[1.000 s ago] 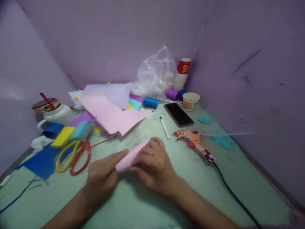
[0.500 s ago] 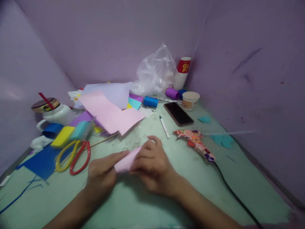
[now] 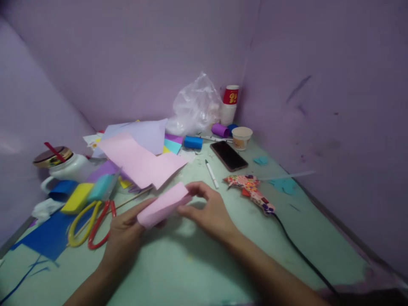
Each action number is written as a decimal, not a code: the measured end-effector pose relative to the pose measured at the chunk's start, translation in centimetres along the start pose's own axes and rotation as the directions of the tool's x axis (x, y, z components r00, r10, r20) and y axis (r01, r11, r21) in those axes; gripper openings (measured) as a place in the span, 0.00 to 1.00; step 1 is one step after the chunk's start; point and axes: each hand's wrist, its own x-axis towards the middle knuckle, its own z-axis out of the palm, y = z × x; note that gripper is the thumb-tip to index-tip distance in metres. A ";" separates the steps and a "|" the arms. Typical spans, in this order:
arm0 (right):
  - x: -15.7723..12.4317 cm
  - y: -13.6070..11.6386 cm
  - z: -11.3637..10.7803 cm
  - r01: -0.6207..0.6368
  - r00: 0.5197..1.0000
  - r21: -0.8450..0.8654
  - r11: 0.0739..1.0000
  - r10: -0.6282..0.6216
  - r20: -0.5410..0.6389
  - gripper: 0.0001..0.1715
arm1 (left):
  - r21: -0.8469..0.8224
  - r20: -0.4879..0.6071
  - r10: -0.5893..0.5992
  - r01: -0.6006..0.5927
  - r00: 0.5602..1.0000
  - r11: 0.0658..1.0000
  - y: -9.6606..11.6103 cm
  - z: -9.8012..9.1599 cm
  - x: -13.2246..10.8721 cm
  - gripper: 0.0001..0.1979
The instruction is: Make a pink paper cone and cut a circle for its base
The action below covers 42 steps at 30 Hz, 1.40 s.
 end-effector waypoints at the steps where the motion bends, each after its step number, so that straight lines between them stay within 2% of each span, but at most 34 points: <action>1: 0.1 -0.1 -0.1 0.003 1.000 -0.001 1.000 -0.003 0.009 0.13 | -0.053 0.046 -0.056 0.058 0.997 0.997 0.0 0.0 0.1 0.17; 3: 0.3 -0.3 -0.4 0.039 0.999 -0.055 0.998 -0.040 -0.014 0.10 | -0.091 0.112 -0.098 0.109 0.989 0.990 0.1 -0.3 0.2 0.20; 4: 0.3 -0.3 -0.6 0.062 0.998 -0.094 0.994 -0.065 -0.024 0.11 | -0.070 0.144 -0.081 0.091 0.986 0.993 0.1 -0.5 0.2 0.23; 7: 0.3 -0.1 -0.8 0.141 0.989 -0.152 0.978 -0.146 -0.019 0.13 | 0.142 0.255 0.023 -0.061 0.967 0.988 0.0 -1.1 0.1 0.30; 10: -0.1 0.2 -0.2 0.239 0.971 -0.144 0.960 -0.233 0.056 0.14 | 0.386 0.351 0.049 -0.192 0.935 0.902 -0.2 -0.6 -0.2 0.32; 13: -0.5 0.3 0.8 0.366 0.929 -0.089 0.926 -0.359 0.087 0.11 | 0.432 0.325 0.044 -0.190 0.945 0.882 -0.3 0.3 -0.5 0.28; 14: -0.7 0.3 1.1 0.388 0.921 -0.042 0.921 -0.385 0.060 0.17 | 0.392 0.279 0.032 -0.144 0.960 0.909 -0.4 0.6 -0.6 0.26; 15: -0.9 0.2 1.3 0.382 0.924 0.018 0.924 -0.382 0.027 0.27 | 0.328 0.223 0.014 -0.088 0.975 0.941 -0.4 0.8 -0.7 0.25; 17: -1.2 -0.1 1.9 0.277 0.960 0.137 0.951 -0.281 0.009 0.43 | 0.185 0.133 -0.015 -0.010 0.991 0.983 -0.6 1.2 -0.8 0.26; 19: -1.4 -0.3 2.4 0.122 0.986 0.177 0.977 -0.139 0.088 0.50 | 0.112 0.092 -0.016 0.005 0.996 0.994 -0.9 1.5 -0.9 0.27; 21: -1.7 -0.5 3.0 0.024 0.985 0.144 0.989 -0.048 0.167 0.52 | 0.169 0.082 0.012 -0.025 0.997 0.985 -1.3 1.8 -0.9 0.26; 23: -1.8 -0.6 3.5 0.029 0.986 0.133 0.991 -0.051 0.160 0.49 | 0.284 0.087 0.076 -0.098 0.993 0.954 -1.7 2.2 -1.0 0.23; 25: -1.7 -0.6 3.7 0.098 0.988 0.149 0.984 -0.115 0.106 0.40 | 0.362 0.098 0.134 -0.161 0.986 0.918 -1.7 2.5 -0.9 0.20; 27: -1.5 -0.6 3.5 0.164 0.983 0.161 0.973 -0.176 0.060 0.29 | 0.381 0.170 0.180 -0.233 0.969 0.895 -1.1 2.4 -0.9 0.18; 31: -0.7 -0.1 2.5 0.146 0.983 0.225 0.963 -0.166 0.073 0.19 | 0.377 0.393 0.276 -0.427 0.877 0.822 0.4 1.2 -0.5 0.17; 34: -0.4 0.4 2.2 0.127 0.978 0.286 0.950 -0.168 0.127 0.18 | 0.396 0.414 0.320 -0.486 0.852 0.779 0.8 0.4 -0.3 0.14; 37: -0.4 0.6 2.4 0.049 0.987 0.339 0.940 -0.098 0.129 0.20 | 0.440 0.412 0.348 -0.519 0.842 0.733 0.8 0.2 -0.3 0.14; 42: -0.3 -0.1 2.8 -0.196 0.972 0.422 0.885 0.119 0.203 0.17 | 0.512 0.357 0.415 -0.547 0.837 0.663 1.4 0.6 -0.5 0.07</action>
